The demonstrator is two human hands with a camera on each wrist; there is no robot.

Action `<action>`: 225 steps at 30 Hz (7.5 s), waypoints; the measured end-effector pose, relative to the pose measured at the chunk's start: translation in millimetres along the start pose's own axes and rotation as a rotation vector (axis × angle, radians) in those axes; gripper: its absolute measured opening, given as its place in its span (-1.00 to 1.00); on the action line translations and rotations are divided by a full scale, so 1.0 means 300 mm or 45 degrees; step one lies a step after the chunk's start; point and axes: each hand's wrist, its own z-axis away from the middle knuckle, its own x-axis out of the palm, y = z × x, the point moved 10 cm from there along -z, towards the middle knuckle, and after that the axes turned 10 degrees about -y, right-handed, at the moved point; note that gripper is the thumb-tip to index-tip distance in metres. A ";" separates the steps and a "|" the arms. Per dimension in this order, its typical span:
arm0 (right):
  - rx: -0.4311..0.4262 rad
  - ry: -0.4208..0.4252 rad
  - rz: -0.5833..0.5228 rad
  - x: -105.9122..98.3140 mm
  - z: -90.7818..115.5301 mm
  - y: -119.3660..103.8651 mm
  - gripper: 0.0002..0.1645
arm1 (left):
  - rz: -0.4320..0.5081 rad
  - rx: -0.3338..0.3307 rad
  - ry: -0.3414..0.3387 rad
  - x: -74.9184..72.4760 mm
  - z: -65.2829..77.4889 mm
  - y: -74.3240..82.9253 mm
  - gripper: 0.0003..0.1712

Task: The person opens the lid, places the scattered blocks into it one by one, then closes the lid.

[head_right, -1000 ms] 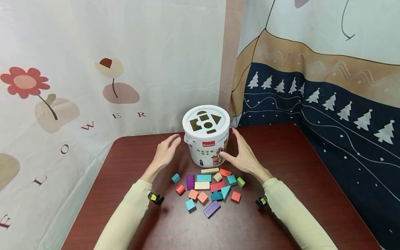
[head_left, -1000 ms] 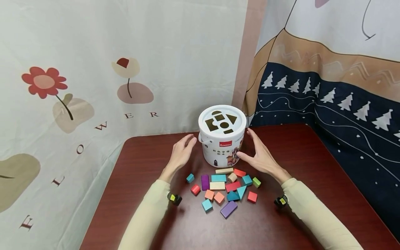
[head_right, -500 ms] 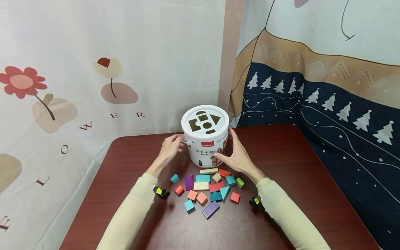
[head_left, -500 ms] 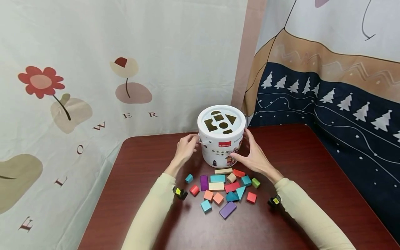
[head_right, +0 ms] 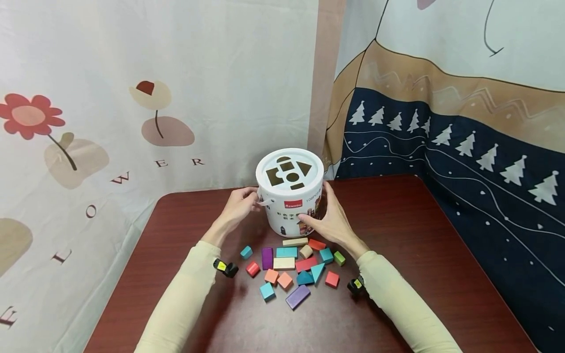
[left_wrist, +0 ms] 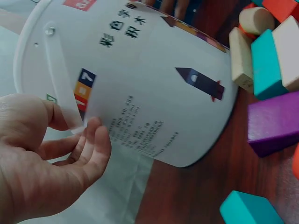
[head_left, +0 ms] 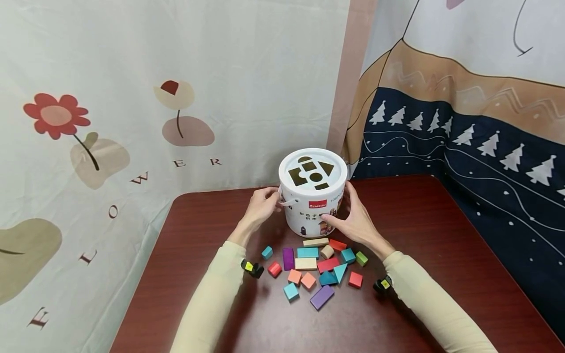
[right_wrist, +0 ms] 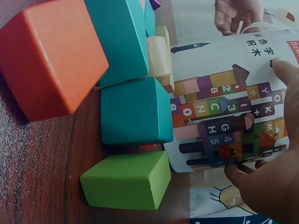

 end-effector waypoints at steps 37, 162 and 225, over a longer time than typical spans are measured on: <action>-0.043 0.116 0.081 0.010 -0.026 0.078 0.36 | 0.088 0.610 0.175 0.069 0.151 0.540 -0.56; 0.132 0.459 0.282 -0.378 0.534 0.010 0.44 | 0.447 0.493 -0.512 0.802 0.071 0.627 -0.65; 0.145 0.475 0.304 -0.366 0.537 0.007 0.44 | -0.368 0.257 -0.055 0.586 -0.086 0.200 -0.70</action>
